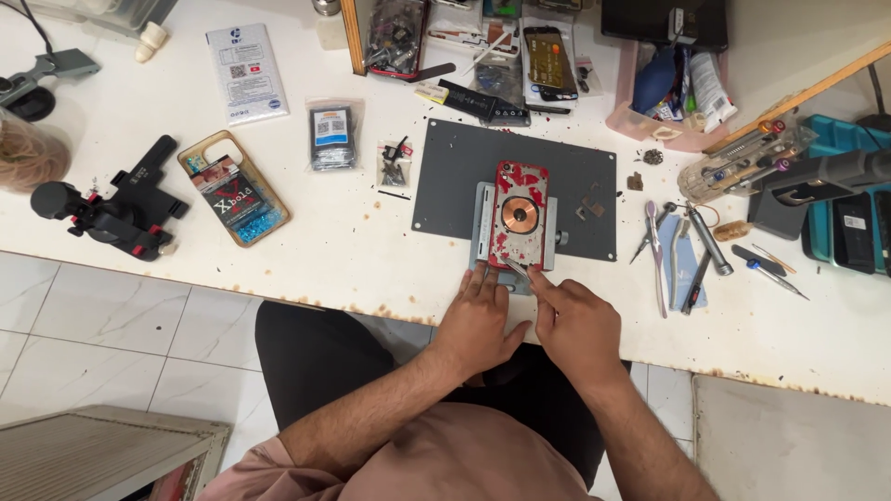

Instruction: Scraping adhesive residue from the edges of an electronics panel using a small tool and a brush.

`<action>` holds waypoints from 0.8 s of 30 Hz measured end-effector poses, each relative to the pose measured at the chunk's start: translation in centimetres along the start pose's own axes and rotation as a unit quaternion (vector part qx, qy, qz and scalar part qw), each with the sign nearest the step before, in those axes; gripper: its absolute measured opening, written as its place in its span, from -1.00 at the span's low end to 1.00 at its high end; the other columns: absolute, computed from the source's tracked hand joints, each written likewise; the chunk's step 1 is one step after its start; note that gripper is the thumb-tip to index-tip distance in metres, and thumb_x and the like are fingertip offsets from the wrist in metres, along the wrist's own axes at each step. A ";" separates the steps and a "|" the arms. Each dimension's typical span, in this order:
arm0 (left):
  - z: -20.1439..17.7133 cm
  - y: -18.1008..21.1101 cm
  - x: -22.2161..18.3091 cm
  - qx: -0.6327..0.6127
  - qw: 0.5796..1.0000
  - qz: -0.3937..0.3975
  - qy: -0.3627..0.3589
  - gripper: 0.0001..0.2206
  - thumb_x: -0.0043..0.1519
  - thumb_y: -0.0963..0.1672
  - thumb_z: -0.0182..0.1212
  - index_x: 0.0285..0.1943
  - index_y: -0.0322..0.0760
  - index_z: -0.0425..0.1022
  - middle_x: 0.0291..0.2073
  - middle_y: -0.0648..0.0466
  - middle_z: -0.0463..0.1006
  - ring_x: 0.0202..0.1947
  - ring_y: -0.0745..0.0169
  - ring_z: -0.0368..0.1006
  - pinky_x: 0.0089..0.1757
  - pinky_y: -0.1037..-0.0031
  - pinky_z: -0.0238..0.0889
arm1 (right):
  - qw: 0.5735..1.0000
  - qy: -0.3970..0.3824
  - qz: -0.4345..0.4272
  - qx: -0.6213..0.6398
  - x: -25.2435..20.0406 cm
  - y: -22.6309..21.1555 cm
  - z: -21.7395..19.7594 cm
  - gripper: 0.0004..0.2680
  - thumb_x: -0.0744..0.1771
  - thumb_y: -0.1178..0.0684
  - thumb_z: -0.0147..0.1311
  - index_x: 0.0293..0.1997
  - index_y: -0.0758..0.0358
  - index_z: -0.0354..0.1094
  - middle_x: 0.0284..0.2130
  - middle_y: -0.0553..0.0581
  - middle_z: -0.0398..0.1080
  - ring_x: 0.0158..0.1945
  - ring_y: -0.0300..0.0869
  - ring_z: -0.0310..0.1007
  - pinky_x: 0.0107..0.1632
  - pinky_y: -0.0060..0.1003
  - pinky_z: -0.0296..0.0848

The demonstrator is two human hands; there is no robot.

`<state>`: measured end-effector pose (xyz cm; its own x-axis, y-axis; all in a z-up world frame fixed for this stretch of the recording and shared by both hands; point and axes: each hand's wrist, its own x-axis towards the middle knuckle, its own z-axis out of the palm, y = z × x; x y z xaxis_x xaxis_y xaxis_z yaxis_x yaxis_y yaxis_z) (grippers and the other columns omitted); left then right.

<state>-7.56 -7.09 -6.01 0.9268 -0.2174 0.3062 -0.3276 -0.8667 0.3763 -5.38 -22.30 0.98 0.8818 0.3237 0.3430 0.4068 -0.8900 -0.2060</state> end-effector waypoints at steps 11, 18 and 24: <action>0.1 -0.3 -0.1 -0.001 1.000 0.000 -0.004 -0.42 0.16 0.12 0.20 -0.02 -0.56 0.50 0.11 -0.45 0.50 0.28 -0.40 0.34 0.28 0.02 0.12 | 0.998 0.022 0.005 0.062 1.3 1.1 -0.8 -0.85 0.34 0.06 0.19 -0.03 -0.07 0.62 -0.66 0.06 0.45 -0.55 -0.14 0.48 -0.45 -0.32 0.42; 0.2 -0.4 -0.1 0.001 1.000 -0.001 0.002 -0.43 0.16 0.12 0.20 -0.03 -0.55 0.50 0.09 -0.44 0.51 0.28 -0.37 0.35 0.28 0.04 0.12 | 0.993 -0.053 0.054 0.090 1.4 -0.6 -2.7 -0.83 0.35 0.10 0.15 -0.01 -0.02 0.61 -0.65 0.12 0.49 -0.55 -0.12 0.50 -0.47 -0.31 0.45; 0.0 -0.4 -0.1 0.000 1.000 0.002 -0.001 -0.44 0.18 0.11 0.19 -0.03 -0.56 0.51 0.08 -0.44 0.52 0.27 -0.39 0.36 0.27 0.03 0.14 | 0.991 -0.080 0.076 0.080 1.3 -0.5 -2.7 -0.81 0.35 0.11 0.12 0.00 -0.08 0.60 -0.63 0.13 0.51 -0.52 -0.12 0.51 -0.45 -0.30 0.46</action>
<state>-7.56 -6.68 -6.16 0.9256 -0.2226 0.3061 -0.3319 -0.8660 0.3740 -5.03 -22.32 4.03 0.9571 0.2480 0.1497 0.2877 -0.8742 -0.3912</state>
